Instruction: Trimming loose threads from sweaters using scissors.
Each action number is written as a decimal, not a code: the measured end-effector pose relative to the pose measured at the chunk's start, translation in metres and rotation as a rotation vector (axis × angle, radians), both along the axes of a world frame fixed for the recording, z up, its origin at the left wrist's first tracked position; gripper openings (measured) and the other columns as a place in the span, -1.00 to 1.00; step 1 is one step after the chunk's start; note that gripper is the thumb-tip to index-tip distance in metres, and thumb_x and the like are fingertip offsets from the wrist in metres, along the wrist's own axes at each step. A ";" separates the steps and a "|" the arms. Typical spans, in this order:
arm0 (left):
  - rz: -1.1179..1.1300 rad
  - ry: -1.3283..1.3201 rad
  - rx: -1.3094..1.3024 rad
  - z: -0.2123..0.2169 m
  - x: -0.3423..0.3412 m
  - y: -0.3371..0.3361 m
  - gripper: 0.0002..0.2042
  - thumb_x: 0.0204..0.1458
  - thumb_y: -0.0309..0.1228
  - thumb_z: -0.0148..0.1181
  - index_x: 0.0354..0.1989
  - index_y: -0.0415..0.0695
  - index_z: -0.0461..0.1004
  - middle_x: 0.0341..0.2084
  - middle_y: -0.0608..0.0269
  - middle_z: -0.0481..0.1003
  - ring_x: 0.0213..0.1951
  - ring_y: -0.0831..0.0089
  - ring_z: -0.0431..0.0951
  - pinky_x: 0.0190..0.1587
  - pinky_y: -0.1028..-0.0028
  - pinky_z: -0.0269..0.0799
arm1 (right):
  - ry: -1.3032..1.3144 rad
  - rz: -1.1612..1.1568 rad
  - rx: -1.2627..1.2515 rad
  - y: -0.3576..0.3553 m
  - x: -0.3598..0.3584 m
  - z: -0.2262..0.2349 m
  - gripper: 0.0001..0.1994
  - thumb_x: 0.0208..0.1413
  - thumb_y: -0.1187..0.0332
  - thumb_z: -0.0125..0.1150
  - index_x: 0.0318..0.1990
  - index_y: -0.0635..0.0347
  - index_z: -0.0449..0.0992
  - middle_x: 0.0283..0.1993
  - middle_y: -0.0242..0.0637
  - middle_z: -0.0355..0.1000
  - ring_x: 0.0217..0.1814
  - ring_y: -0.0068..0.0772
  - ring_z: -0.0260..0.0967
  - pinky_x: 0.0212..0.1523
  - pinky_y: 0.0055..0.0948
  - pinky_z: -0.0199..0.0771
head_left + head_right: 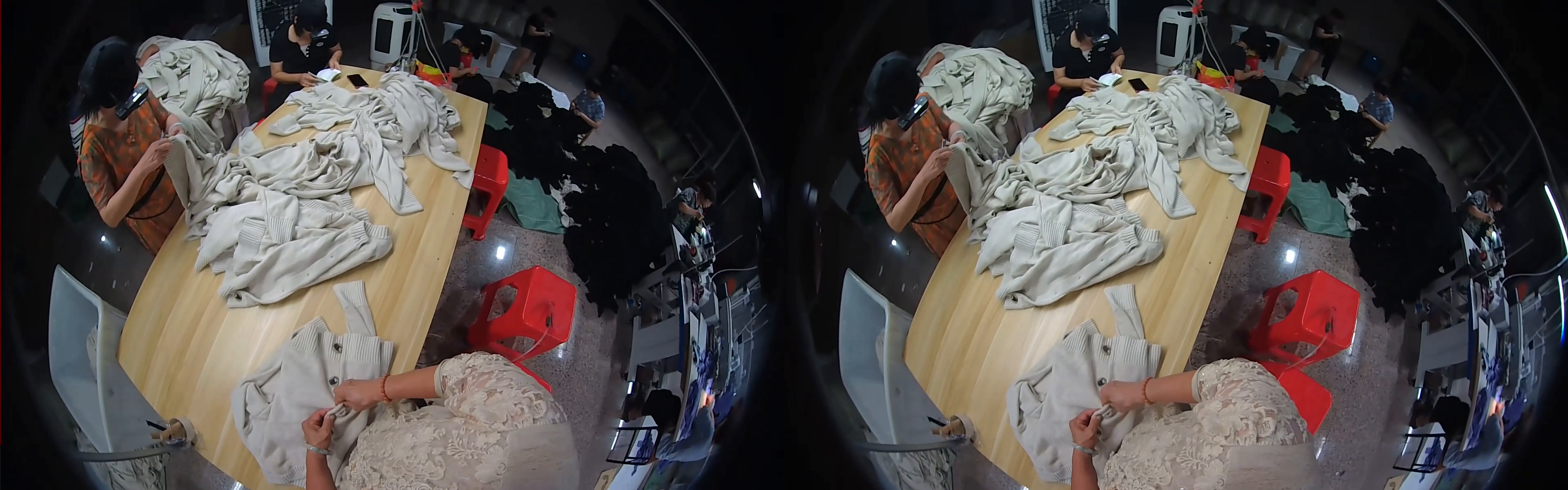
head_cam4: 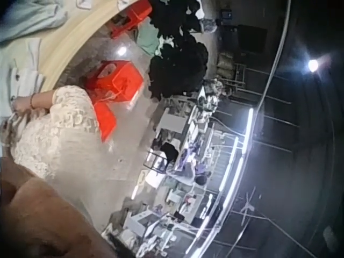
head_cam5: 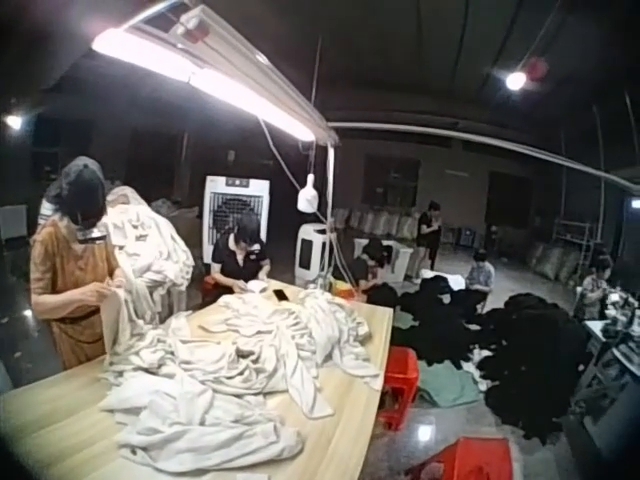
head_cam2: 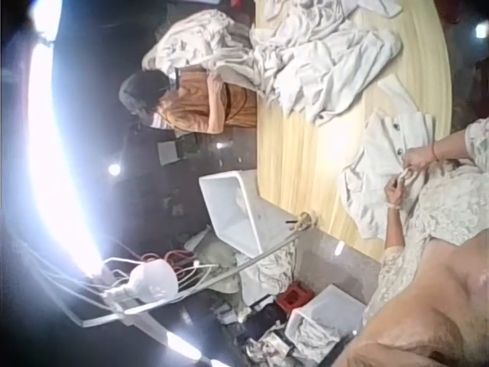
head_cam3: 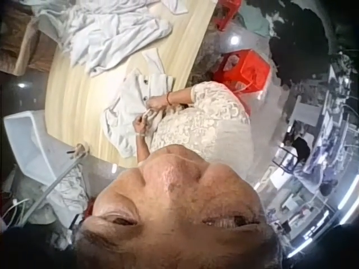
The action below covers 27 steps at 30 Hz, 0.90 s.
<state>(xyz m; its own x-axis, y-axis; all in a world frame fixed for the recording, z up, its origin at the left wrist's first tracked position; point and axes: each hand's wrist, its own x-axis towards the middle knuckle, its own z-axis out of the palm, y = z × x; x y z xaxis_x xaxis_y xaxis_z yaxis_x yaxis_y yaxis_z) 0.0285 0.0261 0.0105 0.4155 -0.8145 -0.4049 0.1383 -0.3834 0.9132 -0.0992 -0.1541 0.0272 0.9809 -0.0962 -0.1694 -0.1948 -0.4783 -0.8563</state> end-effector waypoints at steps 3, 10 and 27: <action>-0.080 0.013 0.013 -0.005 0.002 0.002 -0.88 0.02 -0.52 0.14 -0.29 -0.27 0.54 -0.51 0.42 0.50 -0.49 0.72 0.39 -0.42 0.67 0.30 | -0.160 0.203 -0.002 -0.004 0.003 -0.004 -0.85 -0.19 0.54 0.04 -0.40 0.32 0.48 -0.40 -0.03 0.41 -0.26 0.01 0.37 -0.23 -0.21 0.37; -0.010 -0.022 -0.119 0.006 0.002 0.007 -0.91 0.00 -0.55 0.13 -0.32 -0.25 0.50 -0.44 0.40 0.50 -0.39 0.67 0.41 -0.27 0.64 0.33 | -0.032 0.120 -0.018 -0.003 0.001 0.038 -0.81 -0.14 0.32 0.10 -0.39 0.25 0.46 -0.38 -0.06 0.43 -0.26 0.00 0.40 -0.25 -0.17 0.38; 0.101 -0.711 -0.024 0.028 -0.026 -0.074 -0.75 -0.14 -0.56 0.16 -0.21 -0.18 0.44 -0.33 0.04 0.44 -0.24 0.09 0.46 -0.19 0.25 0.39 | -0.011 -0.019 -0.331 -0.029 -0.019 0.028 -0.86 -0.03 0.32 0.13 -0.32 0.14 0.45 -0.33 -0.29 0.37 -0.25 -0.19 0.41 -0.32 -0.25 0.42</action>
